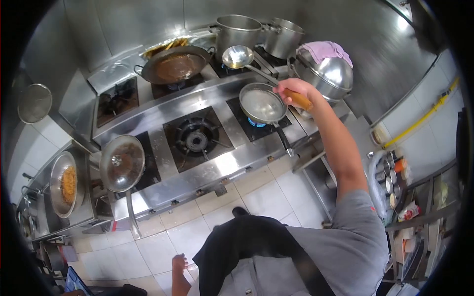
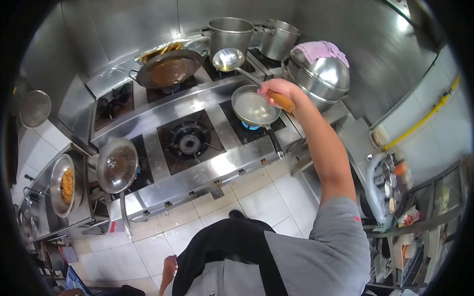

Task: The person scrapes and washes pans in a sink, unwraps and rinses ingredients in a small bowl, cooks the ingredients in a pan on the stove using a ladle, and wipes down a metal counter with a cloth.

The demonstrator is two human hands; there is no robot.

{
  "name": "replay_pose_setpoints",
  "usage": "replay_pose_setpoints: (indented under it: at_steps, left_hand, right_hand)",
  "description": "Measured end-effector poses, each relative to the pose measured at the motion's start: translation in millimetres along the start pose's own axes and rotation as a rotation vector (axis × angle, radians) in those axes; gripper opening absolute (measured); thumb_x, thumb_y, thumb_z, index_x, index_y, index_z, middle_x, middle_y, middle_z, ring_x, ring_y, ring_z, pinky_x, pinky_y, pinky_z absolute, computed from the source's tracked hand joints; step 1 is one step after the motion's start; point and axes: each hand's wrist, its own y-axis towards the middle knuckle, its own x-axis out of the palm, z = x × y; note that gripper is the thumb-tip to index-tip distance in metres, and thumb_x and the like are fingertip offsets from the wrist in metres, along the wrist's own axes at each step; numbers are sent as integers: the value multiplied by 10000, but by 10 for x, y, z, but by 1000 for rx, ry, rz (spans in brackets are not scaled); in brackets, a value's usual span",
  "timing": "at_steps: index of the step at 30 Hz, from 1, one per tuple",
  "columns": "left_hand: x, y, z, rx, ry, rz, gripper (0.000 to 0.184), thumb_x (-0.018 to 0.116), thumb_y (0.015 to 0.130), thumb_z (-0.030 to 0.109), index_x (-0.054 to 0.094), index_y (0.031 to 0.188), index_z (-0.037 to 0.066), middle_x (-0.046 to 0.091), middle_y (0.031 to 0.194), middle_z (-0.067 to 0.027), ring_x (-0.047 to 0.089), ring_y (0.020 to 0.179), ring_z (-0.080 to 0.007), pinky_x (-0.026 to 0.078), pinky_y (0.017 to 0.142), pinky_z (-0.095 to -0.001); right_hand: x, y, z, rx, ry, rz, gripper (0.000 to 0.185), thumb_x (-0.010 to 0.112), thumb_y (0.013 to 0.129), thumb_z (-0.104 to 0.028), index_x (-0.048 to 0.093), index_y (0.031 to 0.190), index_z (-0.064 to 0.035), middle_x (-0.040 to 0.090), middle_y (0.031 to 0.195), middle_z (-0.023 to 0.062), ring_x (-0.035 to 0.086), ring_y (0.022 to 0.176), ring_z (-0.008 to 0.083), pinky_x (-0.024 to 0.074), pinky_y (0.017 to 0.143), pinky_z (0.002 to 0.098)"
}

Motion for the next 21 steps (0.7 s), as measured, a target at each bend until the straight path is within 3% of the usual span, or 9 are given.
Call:
replay_pose_setpoints:
  at_steps: [2, 6, 8, 9, 11, 14, 17, 19, 21]
  left_hand:
    - [-2, 89, 184, -165, -194, 49, 224, 523, 1001, 260, 589, 1098, 69, 672, 986, -124, 681, 768, -271, 533, 540, -442]
    - [149, -85, 702, -20, -120, 155, 255, 527, 979, 261, 592, 1107, 51, 677, 965, -103, 681, 749, -213, 530, 529, -361]
    - [244, -124, 919, -14, -149, 156, 275, 529, 981, 266, 596, 1126, 42, 682, 973, -105, 686, 755, -213, 533, 528, -354]
    - [309, -22, 876, 69, -105, 127, 282, 532, 983, 261, 601, 1140, 38, 687, 987, -103, 688, 745, -211, 536, 524, -346]
    - [443, -19, 996, 73, -15, 86, 279, 535, 984, 260, 602, 1139, 38, 691, 987, -102, 691, 739, -208, 541, 526, -347]
    - [659, -65, 1126, 176, 290, 55, 275, 545, 984, 260, 606, 1140, 41, 699, 978, -100, 699, 722, -202, 553, 531, -356]
    - [902, -71, 1245, 100, 200, 88, 269, 543, 982, 248, 608, 1144, 43, 701, 965, -98, 699, 725, -199, 555, 534, -355]
    - [1054, -64, 1309, 230, 316, 58, 284, 551, 973, 253, 609, 1157, 45, 701, 964, -96, 692, 722, -202, 550, 534, -354]
    - [1217, -66, 1361, 288, 346, 44, 304, 558, 967, 261, 607, 1175, 44, 701, 962, -96, 685, 715, -200, 544, 533, -352]
  right_hand:
    - [-158, -104, 271, -49, -143, 130, 181, 639, 804, -87, 596, 950, 10, 549, 656, 90, 536, 469, 191, 480, 416, 296]
    - [-334, -279, 909, -157, -607, 431, 175, 659, 781, -113, 612, 847, 43, 608, 711, 153, 656, 559, 266, 521, 448, 392]
    - [-432, -352, 1235, -226, -724, 484, 233, 656, 778, -132, 589, 878, 67, 646, 759, 235, 713, 691, 369, 555, 563, 477]
    - [-515, -316, 1439, -229, -713, 486, 233, 656, 778, -132, 589, 878, 67, 646, 759, 235, 713, 691, 369, 555, 563, 477]
    - [-673, -241, 1828, -511, -1038, 691, 260, 644, 799, -127, 560, 960, 60, 663, 823, 302, 692, 804, 464, 552, 709, 539]
    - [-749, -351, 2110, -411, -1004, 719, 320, 640, 810, -115, 511, 1052, 49, 659, 868, 337, 655, 892, 510, 523, 813, 571]
    - [-929, -410, 2272, -393, -1018, 698, 349, 645, 817, -96, 481, 1096, 35, 670, 865, 315, 659, 842, 509, 524, 781, 585]
    - [-1090, -360, 2313, -383, -987, 678, 347, 649, 816, -92, 480, 1094, 31, 671, 868, 316, 654, 832, 517, 521, 775, 591]
    - [-1284, -259, 2391, -517, -973, 687, 305, 639, 811, -64, 493, 1058, 39, 665, 814, 274, 681, 737, 450, 548, 700, 533]
